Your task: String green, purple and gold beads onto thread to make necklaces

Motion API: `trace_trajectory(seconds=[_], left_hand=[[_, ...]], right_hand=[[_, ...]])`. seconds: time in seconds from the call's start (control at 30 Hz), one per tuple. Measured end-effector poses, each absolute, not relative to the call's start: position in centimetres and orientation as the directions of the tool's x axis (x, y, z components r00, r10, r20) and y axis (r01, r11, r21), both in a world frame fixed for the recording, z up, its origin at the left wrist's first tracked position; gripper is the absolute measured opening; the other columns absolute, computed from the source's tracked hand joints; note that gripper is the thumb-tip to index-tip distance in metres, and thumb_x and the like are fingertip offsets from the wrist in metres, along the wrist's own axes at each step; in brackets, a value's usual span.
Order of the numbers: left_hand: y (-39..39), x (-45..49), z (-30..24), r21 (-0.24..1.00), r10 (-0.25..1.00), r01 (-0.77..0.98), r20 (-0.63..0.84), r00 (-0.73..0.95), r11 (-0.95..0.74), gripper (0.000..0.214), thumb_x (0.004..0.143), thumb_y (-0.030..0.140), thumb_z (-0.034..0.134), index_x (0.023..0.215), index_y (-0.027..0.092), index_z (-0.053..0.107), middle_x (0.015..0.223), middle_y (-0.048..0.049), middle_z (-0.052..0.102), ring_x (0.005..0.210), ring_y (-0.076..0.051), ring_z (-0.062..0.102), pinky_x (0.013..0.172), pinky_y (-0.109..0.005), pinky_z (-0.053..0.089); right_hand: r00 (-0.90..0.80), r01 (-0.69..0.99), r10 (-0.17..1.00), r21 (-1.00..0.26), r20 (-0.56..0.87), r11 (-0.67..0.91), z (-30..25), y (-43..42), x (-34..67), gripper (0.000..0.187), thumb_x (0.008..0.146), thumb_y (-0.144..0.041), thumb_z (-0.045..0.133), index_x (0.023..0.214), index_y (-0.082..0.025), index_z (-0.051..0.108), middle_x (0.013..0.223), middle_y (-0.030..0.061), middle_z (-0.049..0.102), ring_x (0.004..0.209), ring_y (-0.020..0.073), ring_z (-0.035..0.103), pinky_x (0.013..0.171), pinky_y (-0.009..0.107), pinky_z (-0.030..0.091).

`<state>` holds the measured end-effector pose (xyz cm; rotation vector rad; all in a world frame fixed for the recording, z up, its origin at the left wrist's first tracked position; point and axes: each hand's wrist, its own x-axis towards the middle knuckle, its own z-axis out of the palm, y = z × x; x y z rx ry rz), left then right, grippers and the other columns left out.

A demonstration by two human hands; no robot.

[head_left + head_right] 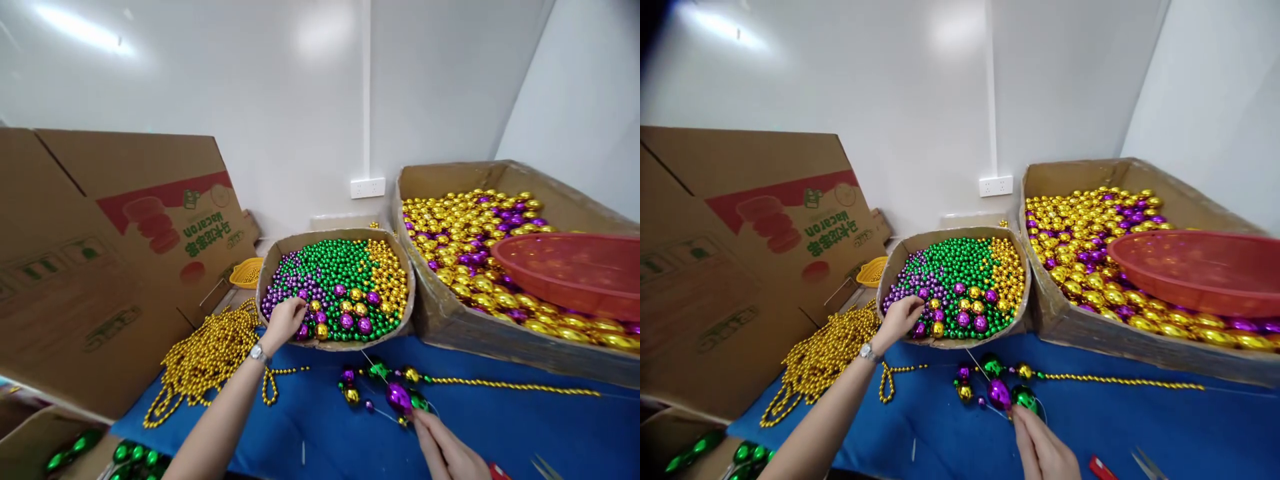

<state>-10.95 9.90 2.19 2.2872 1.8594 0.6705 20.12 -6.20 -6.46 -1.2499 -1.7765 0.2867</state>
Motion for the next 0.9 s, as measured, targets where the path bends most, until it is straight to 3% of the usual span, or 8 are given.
trace_trajectory(seconds=[0.2,0.43,0.9], left_hand=[[12.2,-11.9,0.4,0.237,0.977,0.953,0.140,0.160,-0.190,0.015,0.080,0.019,0.057,0.091,0.018,0.068,0.091,-0.0076,0.070,0.087,-0.021,0.063,0.077,-0.029,0.044],[13.2,-12.1,-0.2,0.185,0.979,0.962,0.065,0.192,-0.201,0.016,0.081,0.022,0.058,0.094,0.019,0.068,0.093,-0.0068,0.071,0.090,-0.021,0.063,0.078,-0.028,0.043],[13.0,-12.2,0.6,0.193,0.972,0.955,0.111,0.208,-0.226,0.018,0.081,0.018,0.055,0.095,0.019,0.067,0.093,-0.0043,0.071,0.088,-0.018,0.063,0.077,-0.026,0.043]], right_hand=[[-0.072,0.632,0.824,-0.614,0.562,0.474,-6.6,-6.3,19.8,0.034,0.093,-0.039,0.040,0.097,-0.022,0.069,0.090,0.0046,0.074,0.077,0.0177,0.072,0.070,0.019,0.057],[-0.052,0.645,0.820,-0.607,0.570,0.464,-6.0,-6.4,19.1,0.031,0.094,-0.031,0.040,0.095,-0.018,0.068,0.087,0.0069,0.074,0.077,0.0172,0.072,0.071,0.019,0.056],[-0.068,0.653,0.815,-0.592,0.576,0.472,-6.3,-6.3,19.2,0.029,0.093,-0.031,0.041,0.096,-0.018,0.067,0.086,0.0062,0.074,0.076,0.0164,0.072,0.069,0.017,0.056]])
